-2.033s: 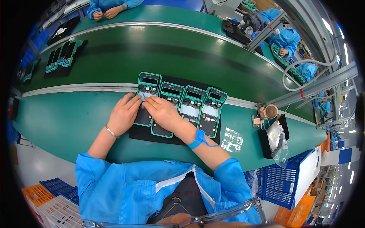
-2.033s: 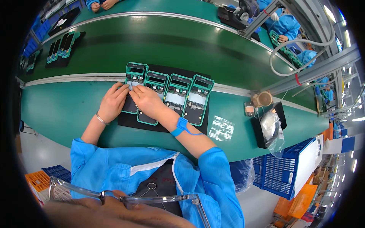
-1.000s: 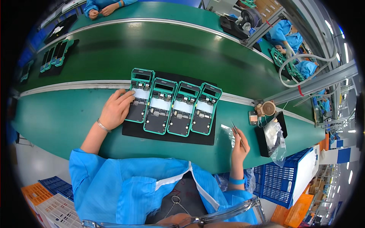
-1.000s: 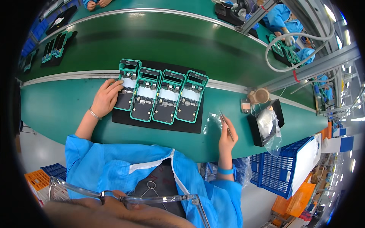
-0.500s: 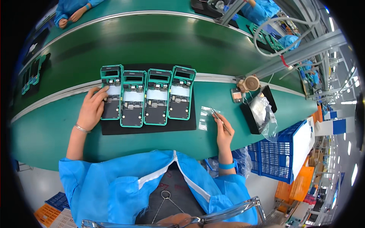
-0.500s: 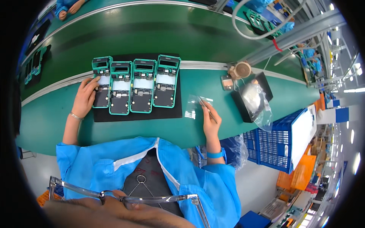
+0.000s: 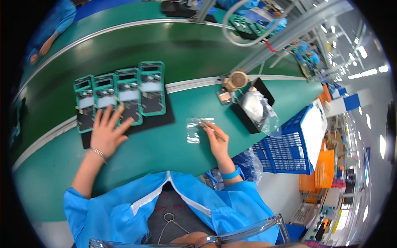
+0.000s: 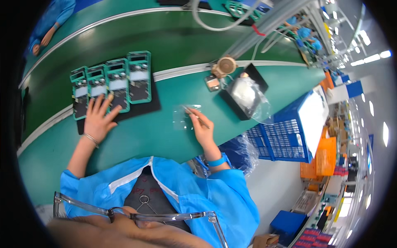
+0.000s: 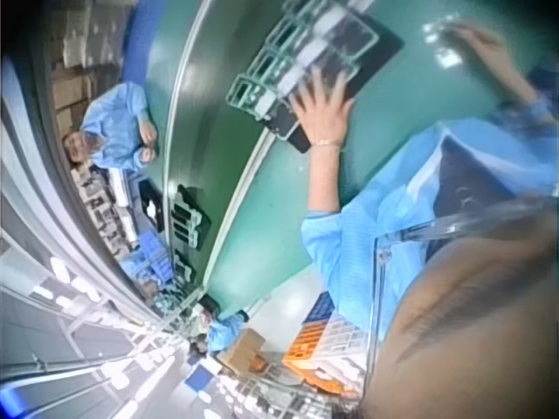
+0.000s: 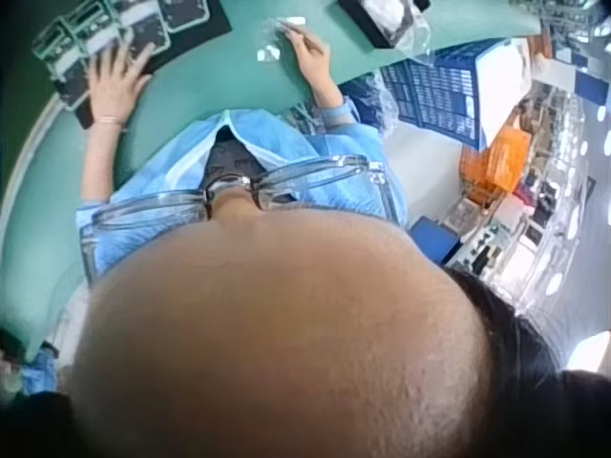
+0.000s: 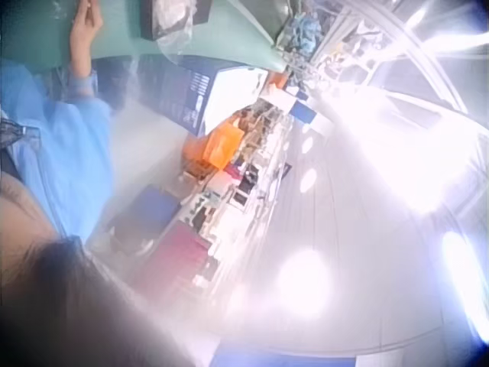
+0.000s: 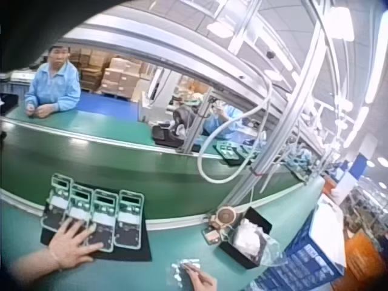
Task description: The worker is using tweezers to assemble small components into plastic housings on a factory assembly line.
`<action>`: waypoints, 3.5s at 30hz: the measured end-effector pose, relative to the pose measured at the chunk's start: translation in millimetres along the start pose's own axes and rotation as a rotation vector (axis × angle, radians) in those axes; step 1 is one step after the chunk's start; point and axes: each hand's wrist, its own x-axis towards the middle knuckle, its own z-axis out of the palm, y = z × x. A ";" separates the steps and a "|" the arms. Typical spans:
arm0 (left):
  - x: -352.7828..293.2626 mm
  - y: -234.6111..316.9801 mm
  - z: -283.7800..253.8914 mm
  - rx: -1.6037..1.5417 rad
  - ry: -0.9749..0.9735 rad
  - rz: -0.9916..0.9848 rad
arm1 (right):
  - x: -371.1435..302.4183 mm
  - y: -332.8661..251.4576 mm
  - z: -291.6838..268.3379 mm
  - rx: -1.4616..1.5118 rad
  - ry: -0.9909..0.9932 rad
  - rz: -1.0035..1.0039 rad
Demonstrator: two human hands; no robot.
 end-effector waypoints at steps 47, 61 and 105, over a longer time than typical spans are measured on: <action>87.5 58.3 36.8 -0.233 -0.170 0.079 | 68.3 34.0 -31.6 -0.001 0.027 -0.096; 85.1 53.5 42.8 -0.195 -0.143 0.103 | 68.6 33.4 -29.2 -0.002 0.028 -0.097; 86.0 57.7 37.1 -0.201 -0.146 0.081 | 66.4 27.9 -30.5 -0.012 0.008 -0.081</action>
